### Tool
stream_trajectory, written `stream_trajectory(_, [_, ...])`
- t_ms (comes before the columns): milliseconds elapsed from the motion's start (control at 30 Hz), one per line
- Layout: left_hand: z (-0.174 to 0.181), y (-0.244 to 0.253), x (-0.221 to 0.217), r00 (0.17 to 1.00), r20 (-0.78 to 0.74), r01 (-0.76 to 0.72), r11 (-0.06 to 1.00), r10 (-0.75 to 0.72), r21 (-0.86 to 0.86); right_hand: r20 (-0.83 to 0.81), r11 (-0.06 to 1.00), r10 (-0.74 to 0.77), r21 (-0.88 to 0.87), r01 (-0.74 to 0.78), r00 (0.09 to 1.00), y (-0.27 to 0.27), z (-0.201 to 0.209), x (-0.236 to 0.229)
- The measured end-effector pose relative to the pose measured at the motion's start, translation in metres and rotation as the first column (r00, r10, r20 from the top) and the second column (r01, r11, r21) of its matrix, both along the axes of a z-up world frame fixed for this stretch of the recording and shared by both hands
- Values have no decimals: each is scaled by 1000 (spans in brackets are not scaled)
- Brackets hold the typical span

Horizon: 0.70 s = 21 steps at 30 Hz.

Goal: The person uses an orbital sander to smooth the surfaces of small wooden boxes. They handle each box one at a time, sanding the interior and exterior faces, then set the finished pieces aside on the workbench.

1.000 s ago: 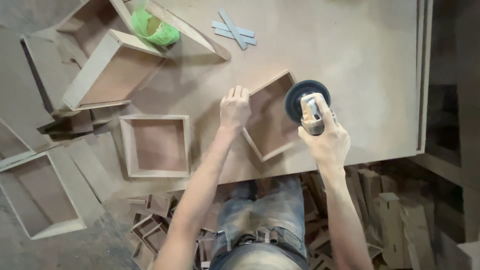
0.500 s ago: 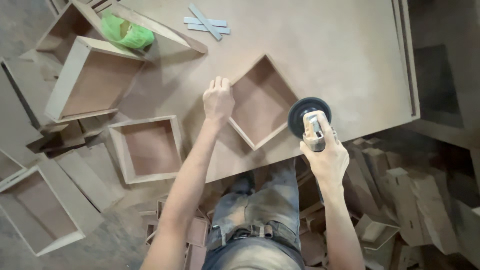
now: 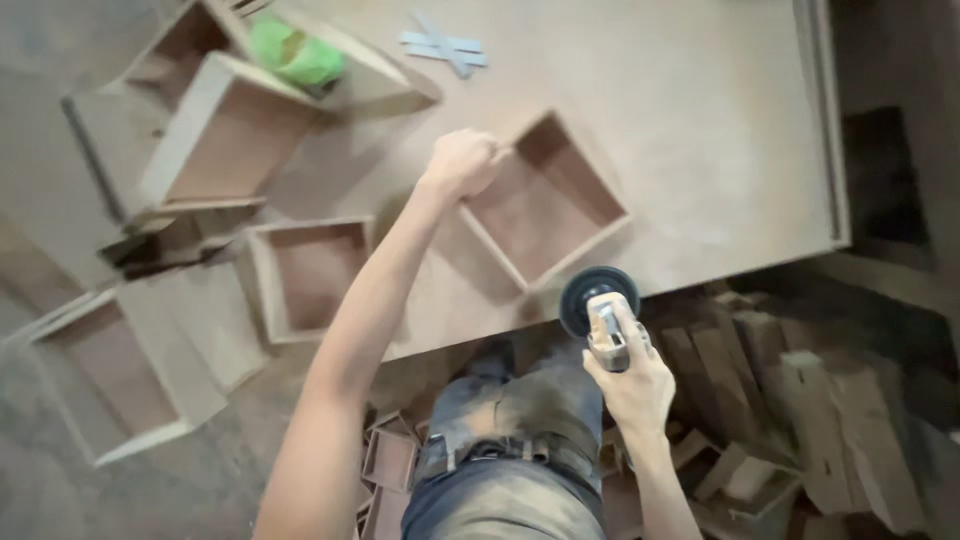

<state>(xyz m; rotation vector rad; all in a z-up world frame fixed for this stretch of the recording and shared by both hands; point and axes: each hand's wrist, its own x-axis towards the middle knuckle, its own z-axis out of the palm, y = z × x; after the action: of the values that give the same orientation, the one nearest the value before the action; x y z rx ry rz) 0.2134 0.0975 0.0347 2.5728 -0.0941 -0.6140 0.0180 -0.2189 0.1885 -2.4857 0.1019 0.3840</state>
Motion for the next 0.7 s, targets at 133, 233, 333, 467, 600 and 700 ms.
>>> stream_trajectory(133, [13,10,50,950,-311,-10,992,-31,-129,-88,992,103,-57,-108,991,27,-6,5])
stream_trajectory(233, [23,16,67,883,-466,-44,975,-63,-216,-68,979,198,-38,-201,978,59,-14,17])
stream_trajectory(333, [31,24,70,830,-551,-82,956,-90,-280,-23,954,299,-20,-299,954,95,-22,31])
stream_trajectory(467, [28,31,67,832,-548,-120,935,-89,-334,126,919,375,79,-386,919,138,-29,52])
stream_trajectory(600, [22,37,67,819,-571,-156,935,-58,-319,56,904,422,42,-424,905,167,-37,69])
stream_trajectory(700, [22,38,64,832,-550,-171,913,-67,-370,-1,901,433,-5,-433,901,178,-40,76])
